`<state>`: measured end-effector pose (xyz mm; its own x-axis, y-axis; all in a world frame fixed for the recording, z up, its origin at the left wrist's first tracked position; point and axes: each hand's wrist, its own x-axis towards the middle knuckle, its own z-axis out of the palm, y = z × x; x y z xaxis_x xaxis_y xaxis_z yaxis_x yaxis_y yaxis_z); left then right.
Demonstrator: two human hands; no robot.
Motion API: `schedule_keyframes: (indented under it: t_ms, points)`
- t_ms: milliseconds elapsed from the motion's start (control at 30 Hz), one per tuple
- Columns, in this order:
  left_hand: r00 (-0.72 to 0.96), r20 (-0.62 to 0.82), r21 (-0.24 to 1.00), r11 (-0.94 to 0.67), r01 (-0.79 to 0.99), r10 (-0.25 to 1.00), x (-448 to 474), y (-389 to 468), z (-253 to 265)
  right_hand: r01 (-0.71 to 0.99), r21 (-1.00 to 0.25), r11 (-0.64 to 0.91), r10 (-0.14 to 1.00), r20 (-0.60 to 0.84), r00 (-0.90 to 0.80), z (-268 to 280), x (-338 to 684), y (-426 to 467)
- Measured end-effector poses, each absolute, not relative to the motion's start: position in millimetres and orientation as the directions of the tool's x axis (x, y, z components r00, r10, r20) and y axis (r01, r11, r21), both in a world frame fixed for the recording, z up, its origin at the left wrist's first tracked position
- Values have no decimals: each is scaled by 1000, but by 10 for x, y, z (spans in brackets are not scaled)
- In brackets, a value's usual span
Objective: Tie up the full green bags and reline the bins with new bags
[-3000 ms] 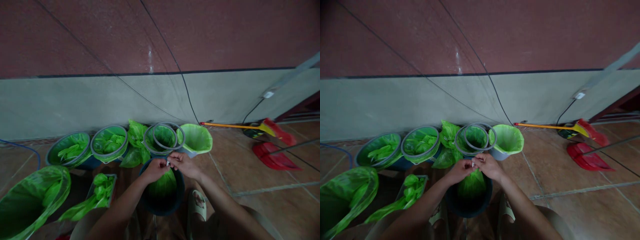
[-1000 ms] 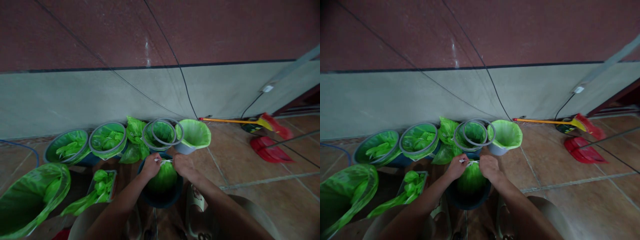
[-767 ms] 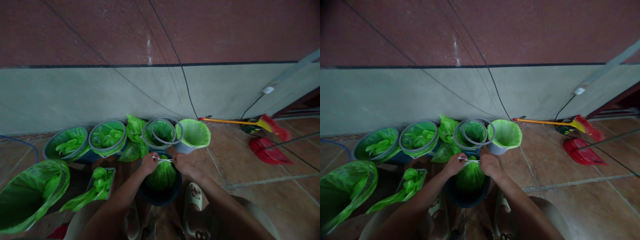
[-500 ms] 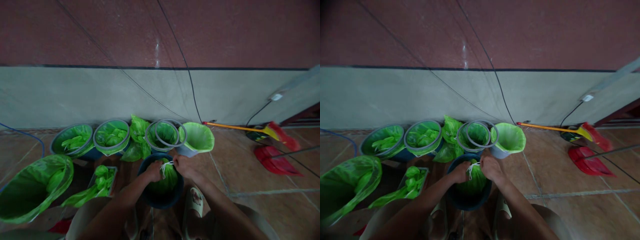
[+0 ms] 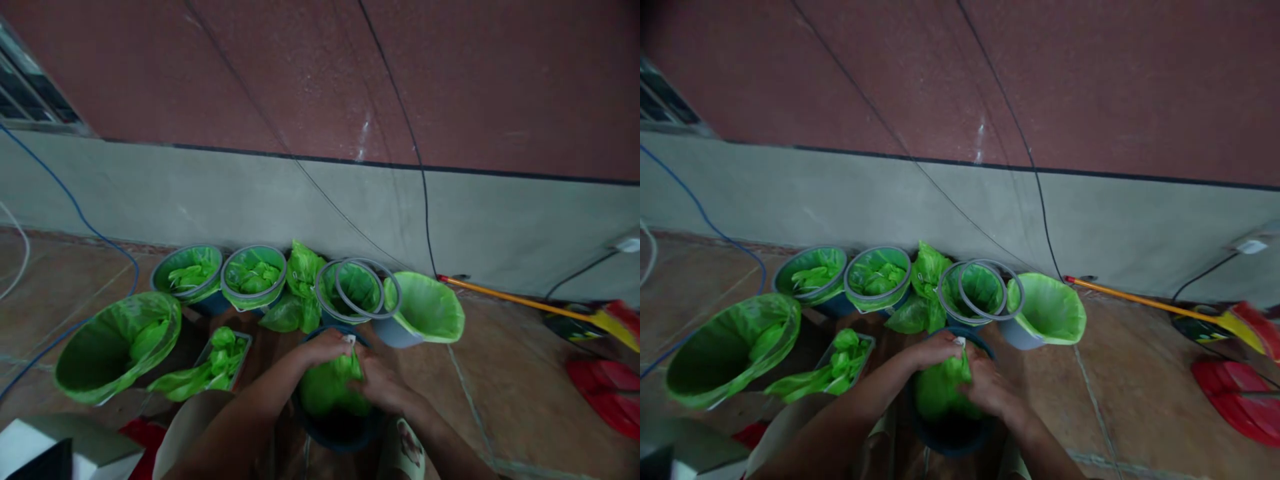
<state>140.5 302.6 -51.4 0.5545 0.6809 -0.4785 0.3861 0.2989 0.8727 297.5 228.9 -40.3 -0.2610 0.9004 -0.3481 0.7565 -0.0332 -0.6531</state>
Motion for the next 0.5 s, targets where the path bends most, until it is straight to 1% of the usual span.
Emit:
schedule_keyframes:
  t_ms: [67, 133, 167, 233, 267, 333, 400, 433, 500]
  points:
    - [542, -497, 868, 395, 302, 678, 1407, 3047, -418, 710, -700, -79, 911, -340, -233, -436, 2944, 2307]
    - [537, -471, 878, 431, 208, 700, 1404, 3075, -327, 589, -800, -113, 930, -294, -222, -451, 2927, 2334]
    - [529, -440, 894, 407, 184, 726, 1394, 3093, -281, 494, -858, -140, 937, -277, -215, -445, 2923, 2347]
    - [497, -324, 945, 257, 200, 805, 1351, 3134, -179, 247, -937, -246, 941, -292, -171, -399, 2923, 2366]
    - [479, -248, 962, 156, 225, 842, 1318, 3154, -125, 103, -944, -313, 937, -325, -127, -362, 2930, 2373]
    - [474, -122, 964, -9, 265, 872, 1236, 3182, -16, -187, -894, -407, 911, -412, -11, -269, 2963, 2389]
    - [508, -78, 954, -83, 287, 858, 1153, 3190, 71, -400, -824, -401, 868, -482, 122, -168, 3025, 2418]
    - [517, -80, 948, -96, 304, 852, 1119, 3190, 98, -457, -807, -375, 853, -493, 170, -118, 3064, 2439]
    - [467, -110, 933, -71, 353, 877, 1077, 3191, 107, -482, -821, -305, 870, -446, 210, -22, 3146, 2486]
